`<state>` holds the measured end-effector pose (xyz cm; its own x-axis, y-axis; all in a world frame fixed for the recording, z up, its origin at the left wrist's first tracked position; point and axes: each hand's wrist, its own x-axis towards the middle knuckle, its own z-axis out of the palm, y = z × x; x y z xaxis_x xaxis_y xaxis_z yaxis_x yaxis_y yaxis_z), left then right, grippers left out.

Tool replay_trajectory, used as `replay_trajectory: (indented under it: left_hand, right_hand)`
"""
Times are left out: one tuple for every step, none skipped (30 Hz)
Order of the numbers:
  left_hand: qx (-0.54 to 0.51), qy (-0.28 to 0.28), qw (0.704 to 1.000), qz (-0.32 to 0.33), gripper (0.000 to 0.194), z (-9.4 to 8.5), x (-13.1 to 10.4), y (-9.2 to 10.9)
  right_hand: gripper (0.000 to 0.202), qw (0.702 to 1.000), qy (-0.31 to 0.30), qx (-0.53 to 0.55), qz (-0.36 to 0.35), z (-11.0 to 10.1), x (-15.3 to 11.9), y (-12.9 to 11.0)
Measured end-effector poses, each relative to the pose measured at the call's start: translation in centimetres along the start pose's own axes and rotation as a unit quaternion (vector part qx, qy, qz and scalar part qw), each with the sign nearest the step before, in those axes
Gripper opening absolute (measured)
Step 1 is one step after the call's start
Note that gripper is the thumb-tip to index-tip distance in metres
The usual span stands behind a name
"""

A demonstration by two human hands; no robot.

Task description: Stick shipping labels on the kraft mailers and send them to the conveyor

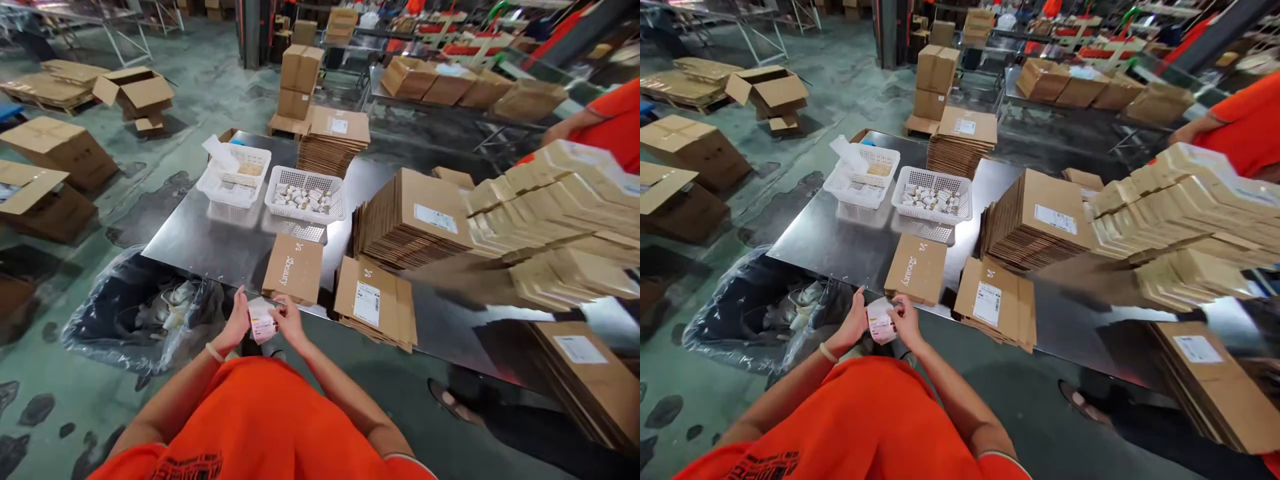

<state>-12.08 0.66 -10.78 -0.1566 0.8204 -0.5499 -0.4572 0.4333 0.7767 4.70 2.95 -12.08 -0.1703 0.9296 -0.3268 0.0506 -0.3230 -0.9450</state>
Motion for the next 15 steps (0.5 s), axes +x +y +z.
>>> replay_trajectory:
  left_hand:
    - [0.026,-0.033,0.999,0.016,0.076,0.0,-0.5,-0.6]
    - [0.058,-0.061,0.996,0.034,0.076,0.0,-1.0,-1.1]
    - [0.089,-0.077,0.992,0.048,0.074,0.1,-1.3,-1.6]
    - [0.114,-0.082,0.989,0.054,0.07,0.1,-1.4,-1.9]
    - [0.13,-0.078,0.987,0.053,0.065,0.1,-1.3,-2.2]
    - [0.137,-0.07,0.987,0.048,0.062,0.2,-1.1,-2.4]
    - [0.138,-0.063,0.988,0.04,0.059,0.2,-0.9,-2.4]
    - [0.136,-0.059,0.988,0.031,0.057,0.3,-0.5,-2.4]
    - [0.133,-0.058,0.989,0.021,0.055,0.5,-0.2,-2.4]
    - [0.131,-0.06,0.99,0.013,0.054,0.6,0.2,-2.4]
    - [0.129,-0.061,0.99,0.007,0.054,0.9,0.5,-2.3]
    - [0.131,-0.062,0.989,0.001,0.055,1.1,0.7,-2.3]
    - [0.136,-0.065,0.989,-0.003,0.055,1.3,0.9,-2.4]
    - [0.144,-0.073,0.987,-0.008,0.054,1.5,1.1,-2.5]
    - [0.151,-0.088,0.984,-0.016,0.053,1.7,1.3,-2.6]
  right_hand:
    - [0.03,1.0,0.0,-0.002,-0.002,0.1,0.3,-0.5]
    - [0.027,1.0,-0.002,-0.008,-0.003,0.2,0.6,-0.8]
    - [0.025,1.0,-0.004,-0.015,-0.003,0.3,0.8,-1.1]
    - [0.025,1.0,-0.008,-0.019,-0.001,0.3,0.9,-1.2]
    - [0.025,1.0,-0.013,-0.02,0.003,0.2,0.9,-1.3]
    - [0.025,1.0,-0.017,-0.019,0.004,0.1,0.8,-1.3]
    - [0.025,1.0,-0.019,-0.021,-0.001,-0.1,0.6,-1.2]
    - [0.025,0.999,-0.019,-0.031,-0.015,-0.3,0.3,-1.1]
    - [0.023,0.998,-0.013,-0.05,-0.037,-0.6,0.0,-0.9]
    - [0.021,0.995,-0.001,-0.074,-0.064,-0.8,-0.4,-0.6]
    - [0.019,0.991,0.015,-0.102,-0.091,-1.1,-0.8,-0.4]
    - [0.018,0.985,0.034,-0.128,-0.115,-1.3,-1.2,-0.2]
    - [0.018,0.978,0.053,-0.15,-0.133,-1.6,-1.4,0.0]
    - [0.018,0.973,0.071,-0.168,-0.145,-1.9,-1.5,0.1]
    - [0.019,0.967,0.088,-0.182,-0.152,-2.3,-1.2,0.1]
